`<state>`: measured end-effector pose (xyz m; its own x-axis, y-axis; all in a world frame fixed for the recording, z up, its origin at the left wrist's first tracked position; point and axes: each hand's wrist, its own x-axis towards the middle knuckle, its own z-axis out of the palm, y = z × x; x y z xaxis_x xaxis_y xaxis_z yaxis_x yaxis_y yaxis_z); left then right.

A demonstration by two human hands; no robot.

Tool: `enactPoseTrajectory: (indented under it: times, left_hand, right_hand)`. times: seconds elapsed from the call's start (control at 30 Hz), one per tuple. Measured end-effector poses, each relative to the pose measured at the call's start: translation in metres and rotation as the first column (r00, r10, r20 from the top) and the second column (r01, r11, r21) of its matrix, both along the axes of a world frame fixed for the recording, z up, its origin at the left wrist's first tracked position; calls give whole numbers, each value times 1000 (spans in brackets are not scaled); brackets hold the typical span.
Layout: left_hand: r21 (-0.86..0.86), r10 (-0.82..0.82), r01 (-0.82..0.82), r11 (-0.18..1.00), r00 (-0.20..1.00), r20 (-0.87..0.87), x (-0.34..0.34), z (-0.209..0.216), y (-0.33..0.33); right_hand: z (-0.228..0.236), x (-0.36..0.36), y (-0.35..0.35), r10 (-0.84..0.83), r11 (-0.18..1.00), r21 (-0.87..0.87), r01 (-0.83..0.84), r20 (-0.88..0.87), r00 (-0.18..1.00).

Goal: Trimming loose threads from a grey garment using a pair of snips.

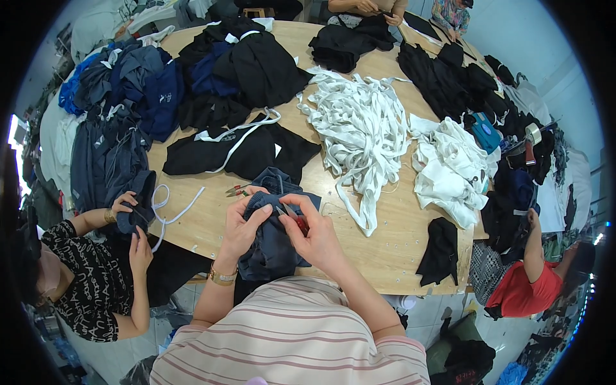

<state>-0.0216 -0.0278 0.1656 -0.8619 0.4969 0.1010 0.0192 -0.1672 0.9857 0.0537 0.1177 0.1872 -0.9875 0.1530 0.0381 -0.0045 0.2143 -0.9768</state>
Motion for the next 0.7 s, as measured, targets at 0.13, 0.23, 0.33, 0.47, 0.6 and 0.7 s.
enactPoseTrajectory:
  times: [0.13, 0.23, 0.33, 0.47, 0.6, 0.7]
  left_hand:
    - [5, 7, -7, 1000, 1000, -18, 0, -1, 1]
    - [28, -1, 1, 1000, 1000, 28, 1, -1, 1]
    - [48, -15, 11, 999, 996, 87, 1, -5, 1]
    - [55, -21, 13, 998, 987, 157, 3, -6, 1]
    - [62, -13, 3, 998, 986, 166, 4, -6, 2]
    - [49, -7, -1, 999, 989, 150, 4, -5, 3]
  right_hand:
    - [2, 1, -1, -16, 1000, 4, 16, 6, 1000]
    - [-4, 1, -2, -37, 998, 48, 40, -58, 998]
    - [-3, 2, -4, -64, 995, 68, 70, -93, 994]
    - [1, 4, -4, -77, 980, 175, 98, -121, 990]
    - [5, 4, -2, -58, 971, 223, 89, -142, 988]
    - [5, 5, -2, -59, 980, 182, 79, -114, 992]
